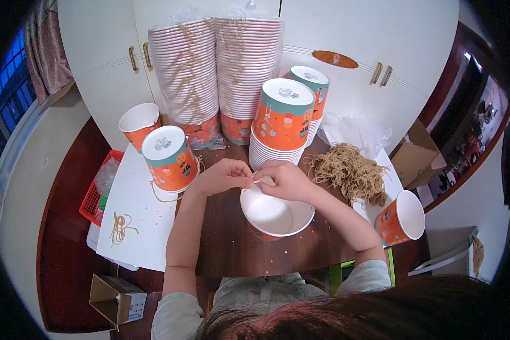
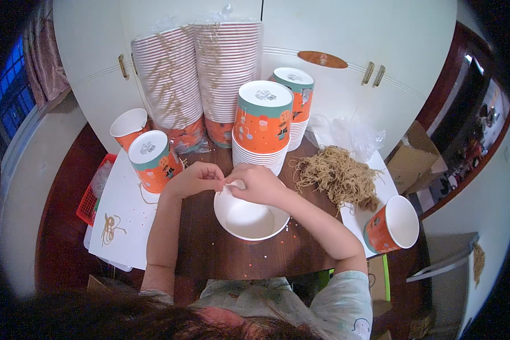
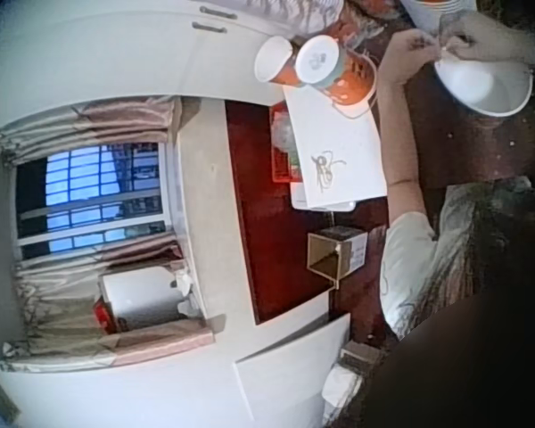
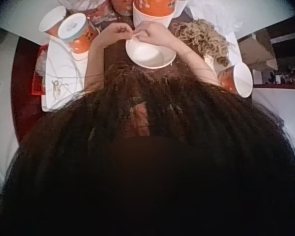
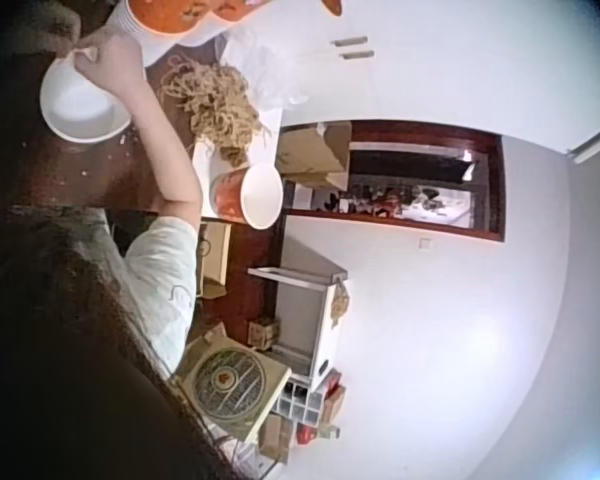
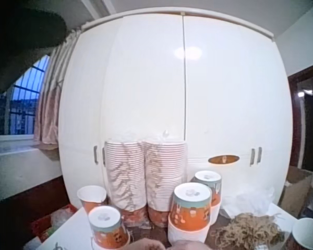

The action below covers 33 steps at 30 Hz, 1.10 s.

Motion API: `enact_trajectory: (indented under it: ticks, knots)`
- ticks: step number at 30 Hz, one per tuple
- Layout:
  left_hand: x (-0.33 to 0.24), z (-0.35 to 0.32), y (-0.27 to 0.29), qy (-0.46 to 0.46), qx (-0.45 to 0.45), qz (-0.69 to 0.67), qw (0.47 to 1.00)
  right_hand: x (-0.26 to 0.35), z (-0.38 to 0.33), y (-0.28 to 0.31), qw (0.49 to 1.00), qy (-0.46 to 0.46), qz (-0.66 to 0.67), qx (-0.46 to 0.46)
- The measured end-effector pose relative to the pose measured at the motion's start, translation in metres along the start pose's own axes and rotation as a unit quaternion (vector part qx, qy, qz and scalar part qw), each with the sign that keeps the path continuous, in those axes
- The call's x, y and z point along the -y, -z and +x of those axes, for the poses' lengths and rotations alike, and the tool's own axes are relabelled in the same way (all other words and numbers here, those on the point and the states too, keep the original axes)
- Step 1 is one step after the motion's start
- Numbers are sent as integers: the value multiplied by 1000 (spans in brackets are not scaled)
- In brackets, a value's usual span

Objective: Threading and attaching handle strings to decorative paper buckets.

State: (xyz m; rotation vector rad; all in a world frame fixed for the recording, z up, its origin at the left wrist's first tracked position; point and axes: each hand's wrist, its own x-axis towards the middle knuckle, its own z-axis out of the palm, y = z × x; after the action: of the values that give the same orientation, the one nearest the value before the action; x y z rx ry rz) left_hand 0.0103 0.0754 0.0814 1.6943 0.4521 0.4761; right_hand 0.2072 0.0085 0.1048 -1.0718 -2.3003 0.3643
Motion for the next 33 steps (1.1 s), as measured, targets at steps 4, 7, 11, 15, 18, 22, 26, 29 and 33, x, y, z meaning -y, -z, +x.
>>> enact_trajectory:
  ticks: [4,7,11,15,18,22,26,29,33]
  knots:
    - [1,2,0,-12,1,-26,1000,-1,-2,-7,999,-4,-45,-8]
    - [1,1,5,-1,3,-26,1000,1,-2,-7,998,-20,-66,-15]
    - [1,-2,9,27,-4,-31,999,12,1,-5,996,-57,-57,-24]
    - [6,0,11,34,-30,-35,998,16,1,-20,999,-10,-30,-33]
    - [4,-2,11,28,-31,-19,999,26,4,-25,996,-27,-84,9]
    - [4,-5,15,33,-46,37,998,26,7,-28,994,-4,-107,11]
    - [0,-6,12,26,-62,42,997,13,12,-25,997,-52,-51,-33]
    - [1,-5,12,5,-69,50,996,8,15,-27,994,-93,-50,-41]
    - [3,-5,12,14,-72,11,997,9,15,-30,992,-93,-65,-49]
